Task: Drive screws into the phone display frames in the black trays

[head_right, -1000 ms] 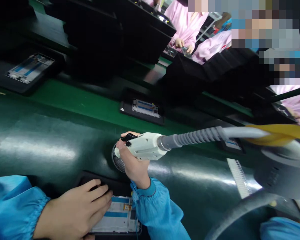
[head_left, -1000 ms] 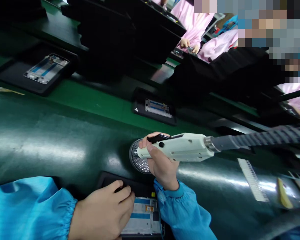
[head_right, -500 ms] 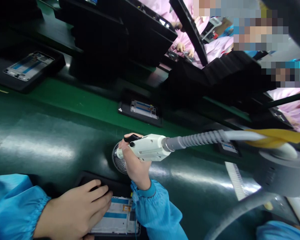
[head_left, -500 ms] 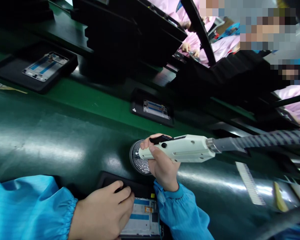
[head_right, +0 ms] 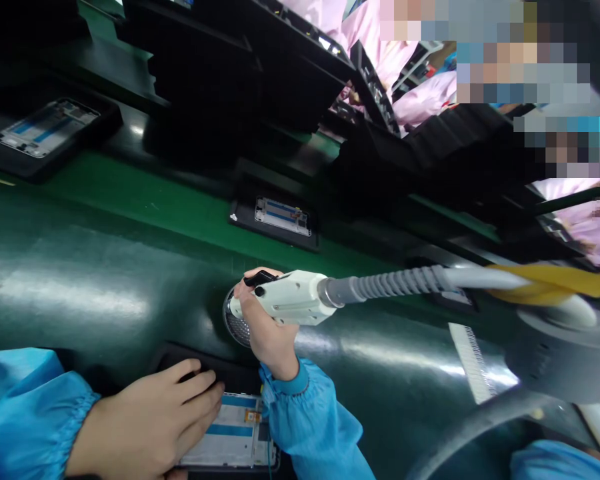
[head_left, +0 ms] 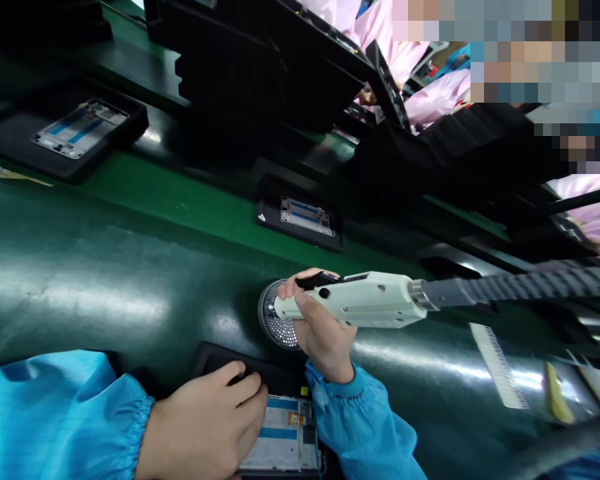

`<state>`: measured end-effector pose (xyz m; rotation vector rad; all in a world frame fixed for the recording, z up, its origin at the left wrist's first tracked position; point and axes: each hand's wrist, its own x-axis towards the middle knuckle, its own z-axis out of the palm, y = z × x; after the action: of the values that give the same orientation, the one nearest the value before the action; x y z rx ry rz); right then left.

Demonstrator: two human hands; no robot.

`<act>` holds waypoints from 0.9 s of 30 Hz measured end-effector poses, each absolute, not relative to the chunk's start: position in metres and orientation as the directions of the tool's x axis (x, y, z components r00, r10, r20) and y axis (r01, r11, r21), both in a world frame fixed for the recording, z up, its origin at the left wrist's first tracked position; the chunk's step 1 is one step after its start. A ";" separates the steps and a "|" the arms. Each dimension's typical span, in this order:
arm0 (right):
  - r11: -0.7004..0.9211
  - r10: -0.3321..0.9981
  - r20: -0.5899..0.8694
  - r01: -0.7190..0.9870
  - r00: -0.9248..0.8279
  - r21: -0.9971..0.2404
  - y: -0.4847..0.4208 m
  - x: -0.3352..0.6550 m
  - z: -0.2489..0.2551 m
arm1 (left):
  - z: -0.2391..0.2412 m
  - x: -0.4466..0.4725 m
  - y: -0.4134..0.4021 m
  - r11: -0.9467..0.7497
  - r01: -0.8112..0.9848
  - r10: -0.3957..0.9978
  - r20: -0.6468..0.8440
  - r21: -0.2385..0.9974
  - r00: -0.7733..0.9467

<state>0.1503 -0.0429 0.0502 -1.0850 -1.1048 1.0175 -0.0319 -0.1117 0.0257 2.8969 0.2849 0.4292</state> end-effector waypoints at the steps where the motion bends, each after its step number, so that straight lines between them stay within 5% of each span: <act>1: 0.184 0.972 0.167 -0.094 0.168 -0.978 -0.043 0.150 0.053 | 0.026 -0.032 -0.111 -0.962 0.160 0.218 0.263 0.223 0.940; 7: 0.273 0.938 0.218 -0.187 0.269 -0.944 -0.053 0.163 0.095 | 0.022 -0.032 -0.114 -0.955 0.168 0.232 0.263 0.244 0.937; 16: 0.299 0.861 0.242 -0.061 0.447 -0.952 -0.105 0.182 0.145 | 0.016 -0.028 -0.116 -0.941 0.218 0.295 0.314 0.257 0.903; 27: 0.262 0.915 0.249 0.002 0.317 -0.965 -0.148 0.165 0.102 | 0.020 -0.029 -0.111 -0.947 0.198 0.267 0.274 0.254 0.924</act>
<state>0.1654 -0.1483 0.1022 -1.1236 -1.0585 0.8066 -0.0289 -0.1110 0.0204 2.8613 0.3506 0.4534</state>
